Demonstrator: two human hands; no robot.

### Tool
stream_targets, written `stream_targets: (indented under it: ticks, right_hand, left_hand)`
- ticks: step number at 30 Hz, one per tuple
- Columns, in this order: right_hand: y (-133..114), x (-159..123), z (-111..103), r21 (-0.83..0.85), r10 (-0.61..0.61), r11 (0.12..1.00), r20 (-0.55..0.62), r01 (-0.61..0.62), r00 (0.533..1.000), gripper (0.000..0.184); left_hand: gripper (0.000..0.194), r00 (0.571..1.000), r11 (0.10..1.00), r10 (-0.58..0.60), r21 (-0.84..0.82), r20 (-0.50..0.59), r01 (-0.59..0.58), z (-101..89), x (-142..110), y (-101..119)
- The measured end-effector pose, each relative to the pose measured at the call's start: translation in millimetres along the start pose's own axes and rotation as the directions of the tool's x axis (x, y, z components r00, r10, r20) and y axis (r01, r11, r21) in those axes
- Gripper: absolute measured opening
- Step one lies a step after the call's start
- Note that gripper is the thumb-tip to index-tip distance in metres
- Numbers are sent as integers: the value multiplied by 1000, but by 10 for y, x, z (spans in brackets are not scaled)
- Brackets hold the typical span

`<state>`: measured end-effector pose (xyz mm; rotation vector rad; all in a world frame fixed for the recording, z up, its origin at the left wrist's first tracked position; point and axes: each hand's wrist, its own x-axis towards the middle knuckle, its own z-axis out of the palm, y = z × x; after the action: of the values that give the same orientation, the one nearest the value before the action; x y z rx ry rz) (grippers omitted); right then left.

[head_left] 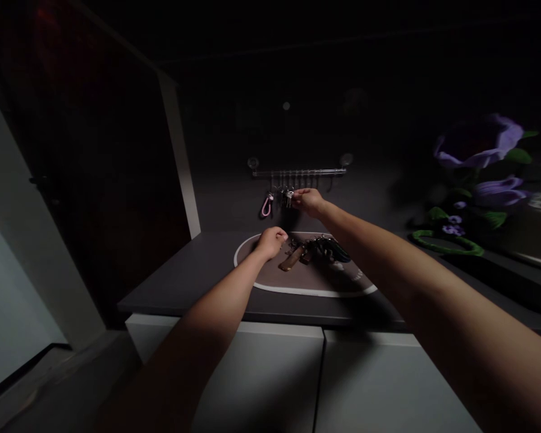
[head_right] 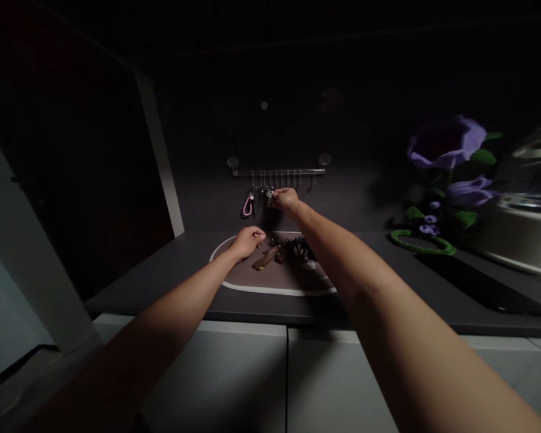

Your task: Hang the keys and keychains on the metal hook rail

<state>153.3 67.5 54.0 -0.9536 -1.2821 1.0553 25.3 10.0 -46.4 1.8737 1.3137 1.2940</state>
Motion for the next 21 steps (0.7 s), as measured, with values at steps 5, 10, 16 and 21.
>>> stream_targets:
  ticks: [5, 10, 16, 21]
  right_hand:
    - [20, -46, -4, 3, 4, 1000, 4, -4, 1000, 15]
    - [17, -88, -2, 8, 36, 999, -65, -36, 997, 17]
    - [34, -146, -20, -30, 25, 999, -49, -27, 998, 19]
    - [42, -208, -19, -43, 35, 998, -63, -38, 997, 21]
  left_hand:
    - [7, 999, 998, 43, -53, 10, -42, 0, -8, 18]
    - [8, 996, 993, 78, -92, 36, -75, -3, -41, 75]
    - [11, 992, 987, 77, -146, 96, -62, 7, -87, 150]
    - [13, 989, 983, 68, -179, 129, -44, 25, -132, 213]
